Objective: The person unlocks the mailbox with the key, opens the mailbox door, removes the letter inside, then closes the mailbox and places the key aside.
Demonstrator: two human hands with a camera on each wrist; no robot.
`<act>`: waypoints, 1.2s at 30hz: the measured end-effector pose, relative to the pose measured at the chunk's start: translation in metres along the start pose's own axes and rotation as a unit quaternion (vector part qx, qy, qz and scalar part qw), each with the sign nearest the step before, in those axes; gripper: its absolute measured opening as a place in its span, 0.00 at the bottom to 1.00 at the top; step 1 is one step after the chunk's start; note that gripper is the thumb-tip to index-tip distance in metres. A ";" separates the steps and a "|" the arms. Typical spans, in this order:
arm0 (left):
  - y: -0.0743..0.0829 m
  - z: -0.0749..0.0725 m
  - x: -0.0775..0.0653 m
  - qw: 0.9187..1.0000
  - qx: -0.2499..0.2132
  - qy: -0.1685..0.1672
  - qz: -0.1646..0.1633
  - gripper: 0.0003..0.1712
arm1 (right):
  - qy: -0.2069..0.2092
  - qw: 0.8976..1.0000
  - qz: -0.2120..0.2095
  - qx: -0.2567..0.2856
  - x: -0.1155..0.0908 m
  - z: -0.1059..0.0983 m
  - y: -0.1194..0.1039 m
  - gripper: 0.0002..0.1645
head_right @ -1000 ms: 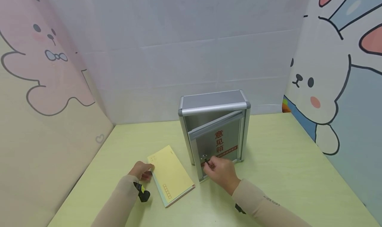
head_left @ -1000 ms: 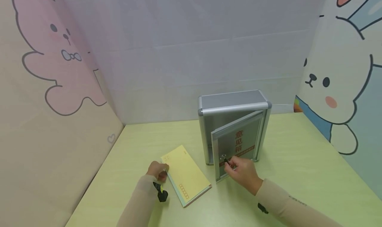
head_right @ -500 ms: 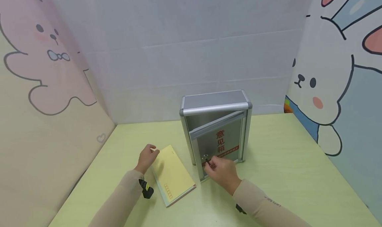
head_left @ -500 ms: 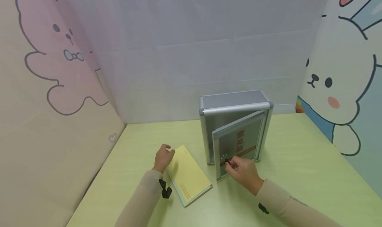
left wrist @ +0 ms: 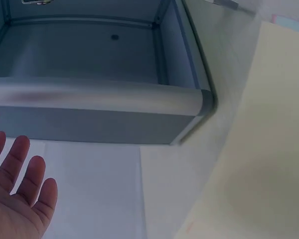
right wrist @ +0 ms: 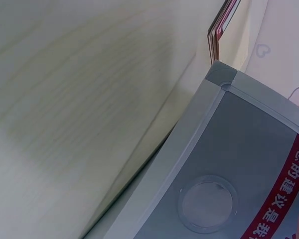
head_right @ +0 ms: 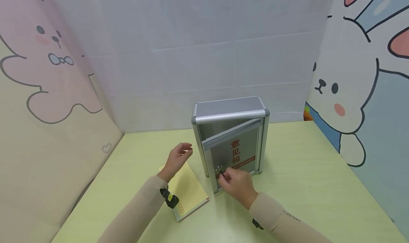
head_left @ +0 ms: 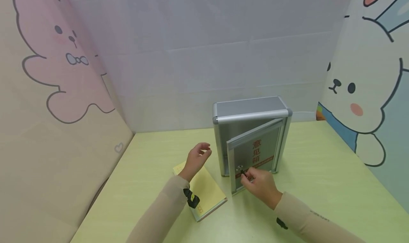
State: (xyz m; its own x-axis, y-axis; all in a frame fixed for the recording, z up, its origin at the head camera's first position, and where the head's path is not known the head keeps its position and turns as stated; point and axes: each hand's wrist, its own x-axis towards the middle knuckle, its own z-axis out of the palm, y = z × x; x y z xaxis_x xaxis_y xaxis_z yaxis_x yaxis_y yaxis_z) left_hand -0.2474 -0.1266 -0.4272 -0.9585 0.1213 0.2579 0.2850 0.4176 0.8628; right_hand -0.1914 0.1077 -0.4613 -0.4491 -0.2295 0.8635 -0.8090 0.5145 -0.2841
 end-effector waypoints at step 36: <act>0.014 0.020 0.011 0.999 -0.024 0.021 0.020 0.07 | -0.037 0.999 -0.002 -0.013 0.007 0.003 0.000 0.15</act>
State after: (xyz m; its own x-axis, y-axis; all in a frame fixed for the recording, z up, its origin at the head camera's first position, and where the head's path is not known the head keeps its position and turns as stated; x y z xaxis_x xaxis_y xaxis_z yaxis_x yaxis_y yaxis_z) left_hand -0.2546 -0.1019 -0.4210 -0.9454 0.0989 0.3106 0.3247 0.3684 0.8711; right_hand -0.1953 0.1038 -0.4563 -0.4739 -0.2922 0.8307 -0.8015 0.5338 -0.2695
